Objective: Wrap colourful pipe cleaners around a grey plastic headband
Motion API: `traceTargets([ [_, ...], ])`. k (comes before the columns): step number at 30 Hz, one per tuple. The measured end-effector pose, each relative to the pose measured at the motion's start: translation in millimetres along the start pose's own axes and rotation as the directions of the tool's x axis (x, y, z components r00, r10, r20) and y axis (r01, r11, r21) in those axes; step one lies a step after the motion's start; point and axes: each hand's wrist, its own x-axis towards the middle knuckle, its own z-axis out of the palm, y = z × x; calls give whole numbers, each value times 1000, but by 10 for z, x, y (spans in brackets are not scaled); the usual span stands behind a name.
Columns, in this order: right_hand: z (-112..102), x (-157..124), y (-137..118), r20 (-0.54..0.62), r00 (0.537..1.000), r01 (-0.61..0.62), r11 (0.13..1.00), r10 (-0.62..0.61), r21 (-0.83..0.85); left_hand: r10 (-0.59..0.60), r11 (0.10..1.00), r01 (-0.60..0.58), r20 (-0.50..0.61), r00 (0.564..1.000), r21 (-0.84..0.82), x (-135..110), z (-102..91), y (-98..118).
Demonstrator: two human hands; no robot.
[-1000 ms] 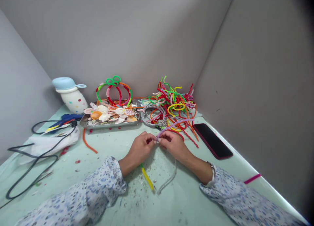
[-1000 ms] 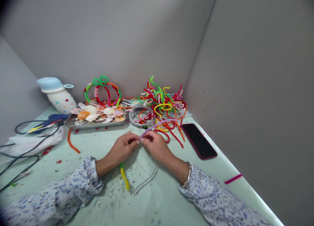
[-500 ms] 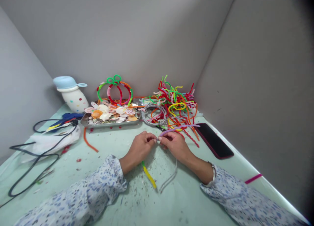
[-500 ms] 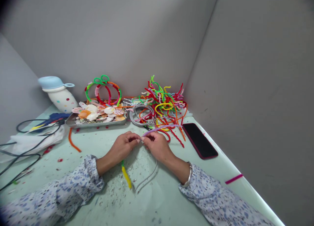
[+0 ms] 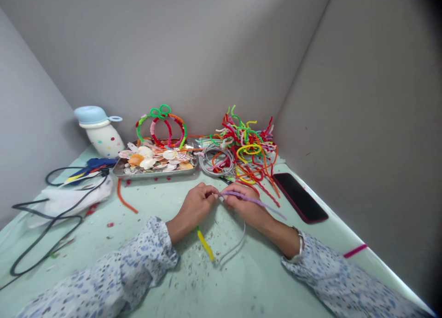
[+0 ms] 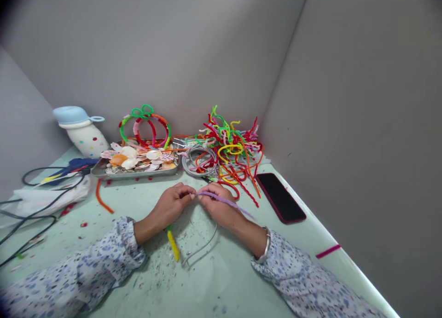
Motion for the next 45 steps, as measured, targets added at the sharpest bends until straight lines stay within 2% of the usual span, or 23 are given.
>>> traceTargets([
  [5, -21, 42, -7, 104, 979, -199, 937, 177, 285, 17, 999, -16, 20, 1000, -41, -15, -13, 37],
  [8, -38, 58, 23, 135, 976, -209, 920, 173, 332, 68, 997, -66, 53, 996, -43, -35, -21, 53],
  [11, -72, 61, 52, 185, 975, -177, 934, 123, 311, 108, 994, -104, 91, 990, -46, -53, -25, 57],
  [19, -159, 103, 5, 279, 955, -162, 964, 99, 213, 138, 990, -136, 103, 985, -23, -58, -24, 64],
  [22, -158, 114, -39, 274, 952, -184, 970, 136, 159, 139, 990, -140, 112, 984, -1, -70, -27, 71],
  [27, -113, 127, -40, 244, 940, -291, 933, 238, 211, 152, 988, -155, 114, 982, 16, -74, -31, 72],
  [36, -118, 102, -77, 257, 931, -299, 947, 261, 120, 110, 993, -112, 85, 990, 23, -68, -1, 27],
  [42, -67, 97, -41, 236, 947, -246, 965, 219, 92, 89, 996, -91, 103, 991, 11, -70, 0, 25],
  [45, -46, 80, 10, 217, 965, -162, 986, 150, 34, 81, 996, -85, 122, 989, 27, -66, -4, 28],
])
